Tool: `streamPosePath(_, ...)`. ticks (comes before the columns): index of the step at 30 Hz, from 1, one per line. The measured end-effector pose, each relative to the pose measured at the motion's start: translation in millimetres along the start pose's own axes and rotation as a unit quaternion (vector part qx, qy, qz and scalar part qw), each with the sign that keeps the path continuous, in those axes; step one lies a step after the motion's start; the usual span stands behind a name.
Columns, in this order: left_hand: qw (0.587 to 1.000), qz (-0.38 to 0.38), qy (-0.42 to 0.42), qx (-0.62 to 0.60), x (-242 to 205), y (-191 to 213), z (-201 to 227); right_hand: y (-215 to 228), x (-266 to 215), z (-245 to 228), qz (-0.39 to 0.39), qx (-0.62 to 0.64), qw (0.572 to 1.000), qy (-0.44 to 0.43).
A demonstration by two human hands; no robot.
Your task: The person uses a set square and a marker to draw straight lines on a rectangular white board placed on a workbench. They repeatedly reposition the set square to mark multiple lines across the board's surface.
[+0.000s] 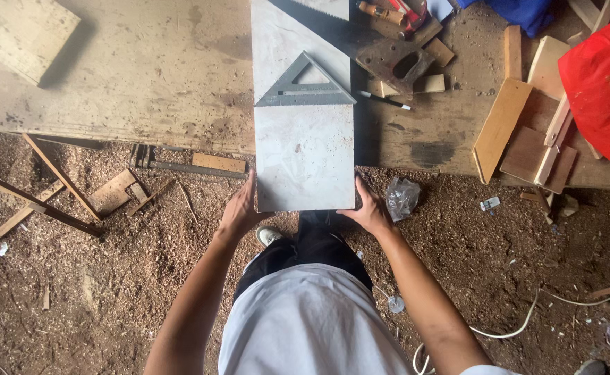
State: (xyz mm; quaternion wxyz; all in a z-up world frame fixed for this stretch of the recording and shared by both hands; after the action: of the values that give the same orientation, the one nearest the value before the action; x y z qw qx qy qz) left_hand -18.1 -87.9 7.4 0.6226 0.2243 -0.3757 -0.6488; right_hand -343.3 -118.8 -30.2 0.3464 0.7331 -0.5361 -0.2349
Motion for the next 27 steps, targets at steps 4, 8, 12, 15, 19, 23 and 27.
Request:
streamPosePath(4,0.975,-0.153,0.142,0.079,-11.7,-15.8,-24.6,-8.0,-11.5,8.9,-0.031,-0.023,0.998,-0.059)
streamPosePath(8,0.986,-0.112,0.078,0.091,-11.4,-15.0,-21.0,-4.1,-11.8,4.7,-0.019,-0.017,0.998,-0.058)
streamPosePath(12,0.918,-0.294,0.168,0.205,-34.1,-48.8,-57.9,-1.8,-8.9,-0.7,-0.037,-0.025,0.996,-0.072)
streamPosePath(15,0.926,-0.263,0.119,0.241,-30.1,-45.7,-53.0,1.4,-9.8,-4.5,-0.033,-0.032,0.997,-0.067)
streamPosePath(19,0.940,-0.254,0.112,0.200,-16.1,-26.0,-29.4,0.6,-8.6,-4.4,-0.024,-0.014,0.999,-0.043)
streamPosePath(23,0.923,-0.268,0.219,0.168,-1.9,4.6,-24.2,2.1,-9.5,10.2,-0.020,0.028,0.996,-0.082)
streamPosePath(27,0.940,-0.036,0.341,-0.002,26.1,22.6,-43.2,13.0,17.8,8.8,0.065,0.161,0.982,-0.078)
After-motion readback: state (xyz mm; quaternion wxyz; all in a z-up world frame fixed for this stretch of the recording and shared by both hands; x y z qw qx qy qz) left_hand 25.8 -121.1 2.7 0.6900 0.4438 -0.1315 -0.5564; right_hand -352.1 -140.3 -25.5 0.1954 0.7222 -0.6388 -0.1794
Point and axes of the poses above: each hand's wrist, its own x-axis towards the middle knuckle, its own y-axis out of the back of the hand, z = x × y, the point moved 9 cm from there along x, towards the middle knuckle, and after that the axes turned 7 degrees about z, right-handed, at the moved point
